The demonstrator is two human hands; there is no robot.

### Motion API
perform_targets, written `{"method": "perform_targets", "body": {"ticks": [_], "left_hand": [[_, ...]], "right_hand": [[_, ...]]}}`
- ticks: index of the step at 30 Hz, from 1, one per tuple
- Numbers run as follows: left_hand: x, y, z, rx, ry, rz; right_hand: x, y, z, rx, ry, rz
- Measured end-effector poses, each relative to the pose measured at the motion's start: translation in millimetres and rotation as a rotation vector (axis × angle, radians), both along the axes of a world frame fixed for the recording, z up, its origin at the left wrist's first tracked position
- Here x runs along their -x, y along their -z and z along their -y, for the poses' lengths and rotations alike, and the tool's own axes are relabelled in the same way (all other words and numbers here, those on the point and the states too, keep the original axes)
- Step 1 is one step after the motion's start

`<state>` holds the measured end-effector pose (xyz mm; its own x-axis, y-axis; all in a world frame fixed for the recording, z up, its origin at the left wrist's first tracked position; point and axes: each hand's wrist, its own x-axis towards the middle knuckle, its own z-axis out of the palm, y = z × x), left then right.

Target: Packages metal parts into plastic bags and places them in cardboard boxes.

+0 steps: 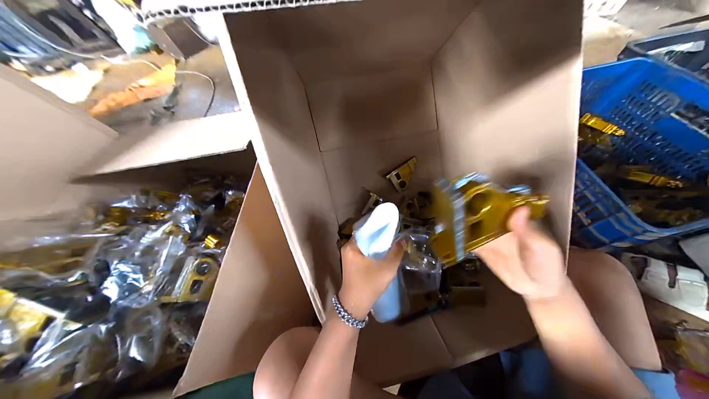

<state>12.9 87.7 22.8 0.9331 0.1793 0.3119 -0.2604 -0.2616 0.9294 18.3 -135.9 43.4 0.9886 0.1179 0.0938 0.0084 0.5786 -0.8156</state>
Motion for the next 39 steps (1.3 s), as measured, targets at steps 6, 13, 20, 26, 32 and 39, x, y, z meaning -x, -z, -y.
{"method": "perform_targets", "body": {"ticks": [6,13,20,26,32,39], "left_hand": [[8.4,-15.4,9.6,0.428,0.022,-0.191],[9.9,-36.9,-10.1,0.726,-0.023,-0.283],[27.1,-29.5,22.5,0.544,0.059,-0.079],[27.8,-22.2,21.4,0.438,0.334,-0.379],[23.5,-30.8,-8.0,0.253,0.221,-0.570],[25.9,-17.6,0.3,-0.604,0.433,-0.681]], "right_hand": [[6.7,20.1,-33.7,0.126,0.209,0.226],[16.6,30.7,-28.0,0.768,0.213,0.723],[8.0,41.3,-31.7,1.218,0.476,0.769],[20.9,39.2,-31.9,0.585,0.025,0.145],[8.2,-11.0,23.6,1.607,-0.062,0.422],[3.5,-74.2,2.8,0.865,0.126,0.745]]}}
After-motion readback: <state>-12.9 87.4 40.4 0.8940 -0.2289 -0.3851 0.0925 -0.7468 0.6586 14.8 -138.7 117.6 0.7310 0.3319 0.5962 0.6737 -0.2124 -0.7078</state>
